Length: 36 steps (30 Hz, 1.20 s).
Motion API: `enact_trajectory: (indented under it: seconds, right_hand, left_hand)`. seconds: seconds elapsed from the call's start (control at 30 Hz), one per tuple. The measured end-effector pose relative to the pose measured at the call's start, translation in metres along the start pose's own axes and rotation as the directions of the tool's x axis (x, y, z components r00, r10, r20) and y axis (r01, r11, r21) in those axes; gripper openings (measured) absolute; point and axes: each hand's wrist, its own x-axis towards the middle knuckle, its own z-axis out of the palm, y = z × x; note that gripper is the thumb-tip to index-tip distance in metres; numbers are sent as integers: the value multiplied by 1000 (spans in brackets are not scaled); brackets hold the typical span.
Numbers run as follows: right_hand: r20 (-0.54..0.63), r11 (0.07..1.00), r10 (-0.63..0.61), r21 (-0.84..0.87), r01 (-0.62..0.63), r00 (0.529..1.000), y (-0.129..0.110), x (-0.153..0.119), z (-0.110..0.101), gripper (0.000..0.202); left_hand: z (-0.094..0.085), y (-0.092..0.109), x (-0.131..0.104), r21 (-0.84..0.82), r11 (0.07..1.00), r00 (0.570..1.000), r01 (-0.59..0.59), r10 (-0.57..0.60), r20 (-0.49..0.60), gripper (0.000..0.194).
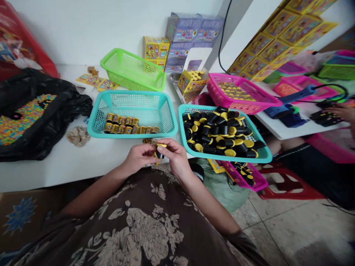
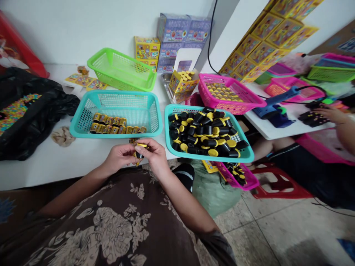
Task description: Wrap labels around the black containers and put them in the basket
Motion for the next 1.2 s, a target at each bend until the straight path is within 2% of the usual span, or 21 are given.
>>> enact_trajectory:
  seconds: [0.13, 0.23, 0.37, 0.57, 0.73, 0.87, 1.03, 1.2]
  right_hand:
    - [-10, 998, -44, 36, 45, 999, 3, -2, 2, 18]
    - [-55, 998, -62, 15, 63, 997, 5, -3, 3, 18]
    - [-91, 998, -53, -49, 49, 994, 9, -5, 6, 22]
    - [-91, 999, -9, -43, 5, 996, 13, -6, 5, 23]
    - [-26, 998, -13, -57, 12, 1000, 5, -2, -5, 20]
    - [-33, 995, -19, -101, 16, 999, 0, -1, -7, 16]
    - [-89, 987, -102, -130, 89, 991, 3, -4, -3, 17]
    - [-96, 940, -231, -279, 197, 968, 8, -5, -5, 18]
  left_hand:
    - [2, -1, 0, -61, 997, 999, 42, -42, -1, 25]
    - [8, -7, 0, -227, 970, 996, 82, -84, 4, 25]
    - [16, -16, 2, -447, 883, 989, 143, -147, 26, 30]
    - [21, -16, 2, -619, 734, 960, 279, -232, 158, 36]
    - [16, -18, 2, -644, 692, 943, 327, -282, 176, 35]
    - [15, -21, 2, -624, 674, 919, 395, -291, 268, 35]
    - [15, -22, 2, -641, 658, 918, 396, -260, 300, 32]
    - [12, -25, 1, -640, 663, 915, 388, -196, 352, 35]
